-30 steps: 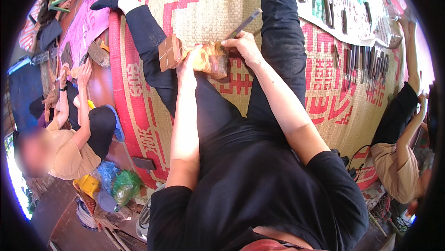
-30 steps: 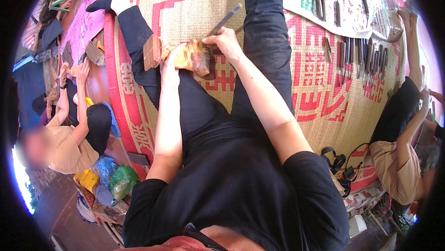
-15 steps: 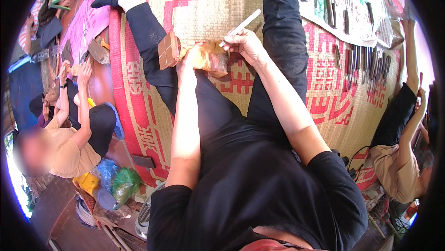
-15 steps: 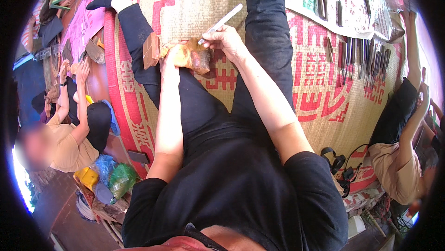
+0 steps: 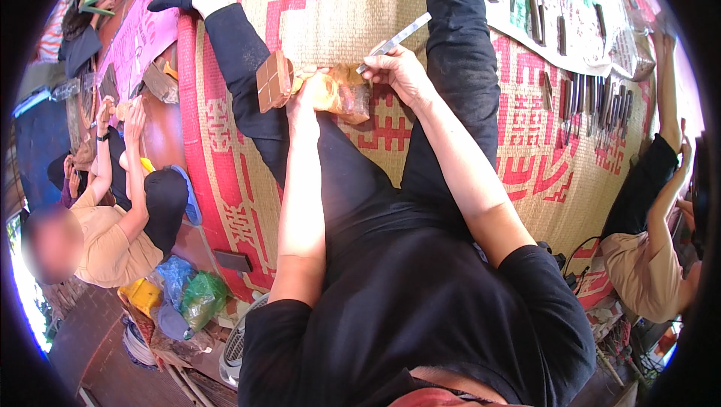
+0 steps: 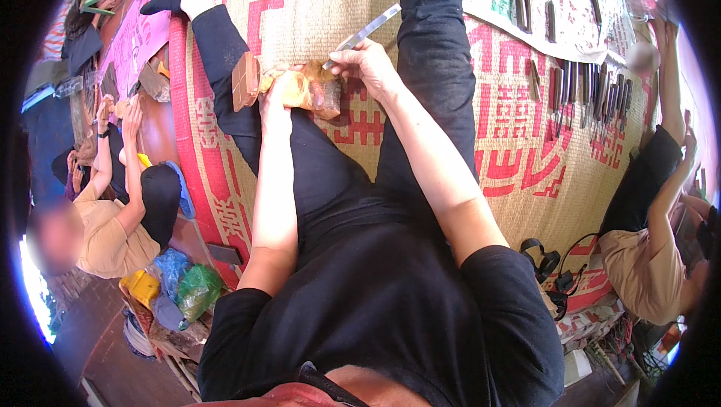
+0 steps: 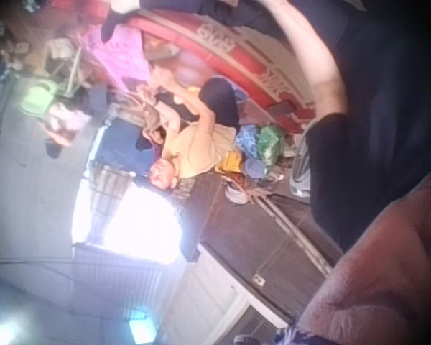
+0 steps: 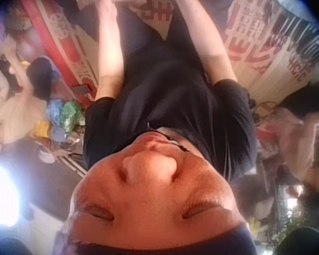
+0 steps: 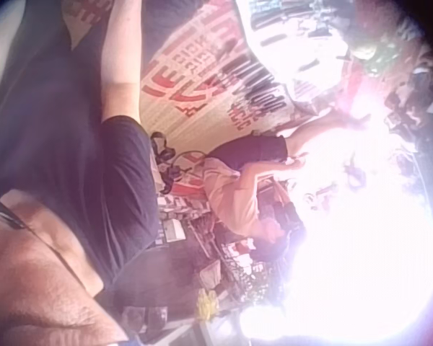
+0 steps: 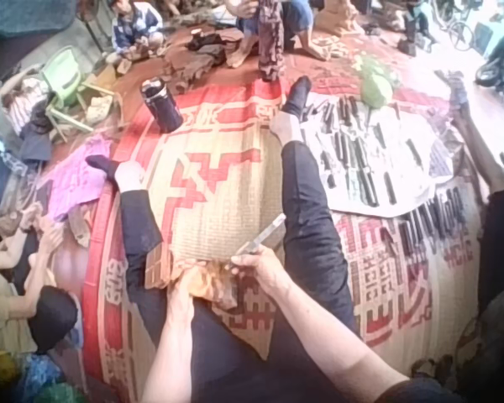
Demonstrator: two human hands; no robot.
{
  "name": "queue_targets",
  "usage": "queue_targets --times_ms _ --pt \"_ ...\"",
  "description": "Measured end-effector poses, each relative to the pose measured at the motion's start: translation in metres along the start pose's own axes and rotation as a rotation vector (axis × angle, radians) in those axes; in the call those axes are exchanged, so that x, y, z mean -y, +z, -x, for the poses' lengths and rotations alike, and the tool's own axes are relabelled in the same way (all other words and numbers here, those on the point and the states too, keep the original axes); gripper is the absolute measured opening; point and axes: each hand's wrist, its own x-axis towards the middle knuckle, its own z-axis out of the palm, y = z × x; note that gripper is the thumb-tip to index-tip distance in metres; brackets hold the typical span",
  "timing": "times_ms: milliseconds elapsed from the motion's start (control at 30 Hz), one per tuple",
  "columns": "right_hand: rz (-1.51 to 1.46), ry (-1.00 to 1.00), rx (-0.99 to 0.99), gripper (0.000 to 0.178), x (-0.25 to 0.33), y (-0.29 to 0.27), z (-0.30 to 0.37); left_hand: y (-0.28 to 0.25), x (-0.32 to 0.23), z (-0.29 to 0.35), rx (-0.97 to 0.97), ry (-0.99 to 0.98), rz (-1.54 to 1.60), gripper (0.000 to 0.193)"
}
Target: The person sits on a mat and carves a small wooden block using a knife. They hold the block in their left hand and use the knife in their right hand to shape the wood, occasionally rotating the block to access different sides.
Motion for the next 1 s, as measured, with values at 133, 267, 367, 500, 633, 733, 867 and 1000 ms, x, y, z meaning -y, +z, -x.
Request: queue_targets --times_ms 133,267,367,500,633,733,867,1000 --pt "0.005 0.001 -0.014 0.005 0.0004 0.0008 0.0005 0.0032 -0.0037 0.0019 -0.002 -0.027 0.081 0.021" --pt "0.011 -0.006 -0.019 0.005 0.0012 0.0019 0.0011 0.0010 -0.0018 -0.0002 0.004 -0.009 0.062 0.020" --pt "0.005 -0.008 -0.024 0.005 0.0006 0.0013 0.0008 0.0031 -0.0040 0.0017 -0.009 -0.030 0.066 0.021" --pt "-0.012 -0.012 -0.026 0.006 -0.0004 0.0002 0.0000 0.0047 -0.0059 0.0031 0.001 -0.052 0.054 0.022" --pt "0.002 -0.006 -0.027 0.007 0.0015 0.0029 0.0020 0.0012 -0.0010 0.0006 -0.017 -0.014 0.052 0.023" --pt "0.022 -0.006 -0.028 0.007 0.0007 0.0022 0.0014 0.0007 -0.0023 0.0004 0.002 -0.048 0.044 0.024" --pt "0.009 -0.017 -0.029 0.007 -0.0010 0.0029 0.0009 0.0068 -0.0071 0.0028 -0.006 -0.049 0.080 0.021" --pt "0.000 -0.017 -0.032 0.008 -0.0013 0.0040 0.0014 0.0005 0.0012 -0.0008 -0.009 -0.009 0.062 0.022"
